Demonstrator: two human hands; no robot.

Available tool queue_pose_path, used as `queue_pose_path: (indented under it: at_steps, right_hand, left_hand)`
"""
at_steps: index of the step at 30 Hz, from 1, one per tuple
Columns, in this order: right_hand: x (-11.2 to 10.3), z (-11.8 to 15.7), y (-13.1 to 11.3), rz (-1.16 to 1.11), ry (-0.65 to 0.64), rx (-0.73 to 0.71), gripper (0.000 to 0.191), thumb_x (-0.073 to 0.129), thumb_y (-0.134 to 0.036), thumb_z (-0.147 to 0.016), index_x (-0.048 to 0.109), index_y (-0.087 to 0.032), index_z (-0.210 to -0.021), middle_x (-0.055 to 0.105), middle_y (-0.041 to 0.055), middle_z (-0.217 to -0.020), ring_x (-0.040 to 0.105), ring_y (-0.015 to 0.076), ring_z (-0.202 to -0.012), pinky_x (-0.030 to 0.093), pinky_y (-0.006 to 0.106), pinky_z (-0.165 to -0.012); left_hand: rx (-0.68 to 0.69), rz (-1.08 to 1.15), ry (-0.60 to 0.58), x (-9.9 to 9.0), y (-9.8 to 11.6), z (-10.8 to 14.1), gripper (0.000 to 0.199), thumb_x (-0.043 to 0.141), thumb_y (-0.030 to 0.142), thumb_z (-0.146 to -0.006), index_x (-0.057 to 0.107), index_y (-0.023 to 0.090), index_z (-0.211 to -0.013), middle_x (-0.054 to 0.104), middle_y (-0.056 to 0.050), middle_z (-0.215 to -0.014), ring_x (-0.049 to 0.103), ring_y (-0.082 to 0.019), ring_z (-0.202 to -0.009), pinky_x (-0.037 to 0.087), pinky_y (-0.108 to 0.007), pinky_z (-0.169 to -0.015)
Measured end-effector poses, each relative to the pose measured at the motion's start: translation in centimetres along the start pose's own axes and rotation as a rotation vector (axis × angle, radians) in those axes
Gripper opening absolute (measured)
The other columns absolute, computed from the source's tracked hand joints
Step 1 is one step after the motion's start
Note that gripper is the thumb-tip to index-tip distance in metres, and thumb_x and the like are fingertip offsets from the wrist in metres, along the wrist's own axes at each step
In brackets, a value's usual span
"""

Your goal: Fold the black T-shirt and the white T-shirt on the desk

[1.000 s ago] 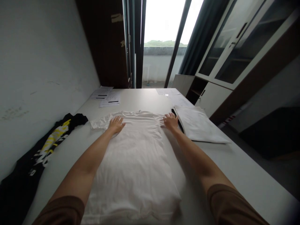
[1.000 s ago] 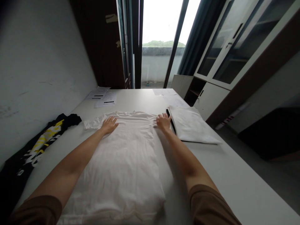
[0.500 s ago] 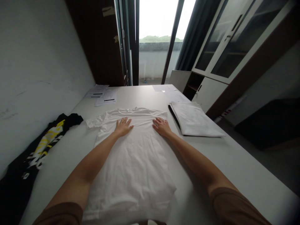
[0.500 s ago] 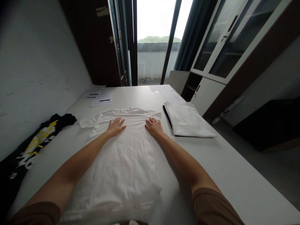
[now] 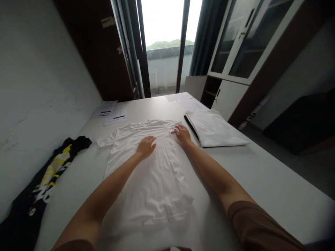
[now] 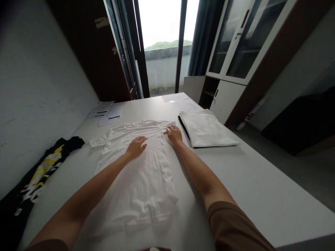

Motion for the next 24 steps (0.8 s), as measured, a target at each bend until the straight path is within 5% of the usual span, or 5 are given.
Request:
queue_pose_path:
  at_steps: [5, 9, 15, 18, 24]
  right_hand:
    - [-0.6, 0.7, 1.3, 0.059, 0.081, 0.159, 0.042, 0.047, -0.04, -0.1, 0.064, -0.019, -0.133, 0.059, 0.0165, -0.137, 0.048, 0.0315, -0.128, 0.035, 0.043, -0.109]
    - [-0.3, 1.1, 0.9, 0.054, 0.004, 0.112, 0.04, 0.05, -0.039, -0.099, 0.065, -0.023, -0.132, 0.062, 0.0149, -0.132, 0.05, 0.0307, -0.125, 0.032, 0.045, -0.11]
    - [-0.3, 1.0, 0.5, 0.01, -0.104, 0.007, 0.038, 0.052, -0.04, -0.098, 0.067, -0.026, -0.13, 0.057, 0.0108, -0.143, 0.047, 0.0292, -0.133, 0.03, 0.046, -0.114]
    - [-0.5, 1.0, 0.5, 0.009, -0.113, 0.019, 0.039, 0.053, -0.04, -0.099, 0.066, -0.025, -0.131, 0.055, 0.0112, -0.147, 0.046, 0.0297, -0.135, 0.028, 0.049, -0.115]
    - [-0.5, 1.1, 0.2, 0.005, -0.131, 0.026, 0.04, 0.052, -0.039, -0.099, 0.065, -0.023, -0.133, 0.052, 0.0116, -0.151, 0.044, 0.0291, -0.138, 0.028, 0.048, -0.116]
  left_hand:
    - [0.643, 0.163, -0.195, -0.9, 15.5, 7.4, 0.039, 0.049, 0.045, -0.103, 0.057, 0.025, -0.137, 0.066, -0.007, -0.114, 0.059, -0.023, -0.108, 0.046, -0.037, -0.097]
    - [0.817, -0.008, -0.256, -1.0, 21.7, 11.9, 0.047, 0.059, 0.059, -0.096, 0.061, 0.02, -0.123, 0.064, -0.008, -0.104, 0.057, -0.027, -0.1, 0.046, -0.04, -0.085]
    - [0.624, -0.193, -0.306, 0.8, 21.3, 13.0, 0.008, 0.056, 0.025, -0.099, 0.06, 0.018, -0.1, 0.065, -0.006, -0.095, 0.06, -0.024, -0.088, 0.046, -0.037, -0.074]
    - [0.524, -0.176, -0.348, 0.9, 19.5, 12.6, 0.009, 0.052, 0.015, -0.096, 0.06, 0.018, -0.098, 0.066, -0.006, -0.092, 0.062, -0.023, -0.083, 0.045, -0.035, -0.073]
    - [0.199, 0.591, -0.331, -0.5, 16.0, 10.6, 0.016, 0.046, 0.006, -0.08, 0.053, 0.02, -0.077, 0.06, 0.0, -0.077, 0.057, -0.015, -0.075, 0.043, -0.027, -0.072]
Point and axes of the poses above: each hand's wrist, its own z-axis away from the middle knuckle, its own x-axis out of the palm, y = z × x, the point moved 5 cm from there along -z, towards the middle knuckle
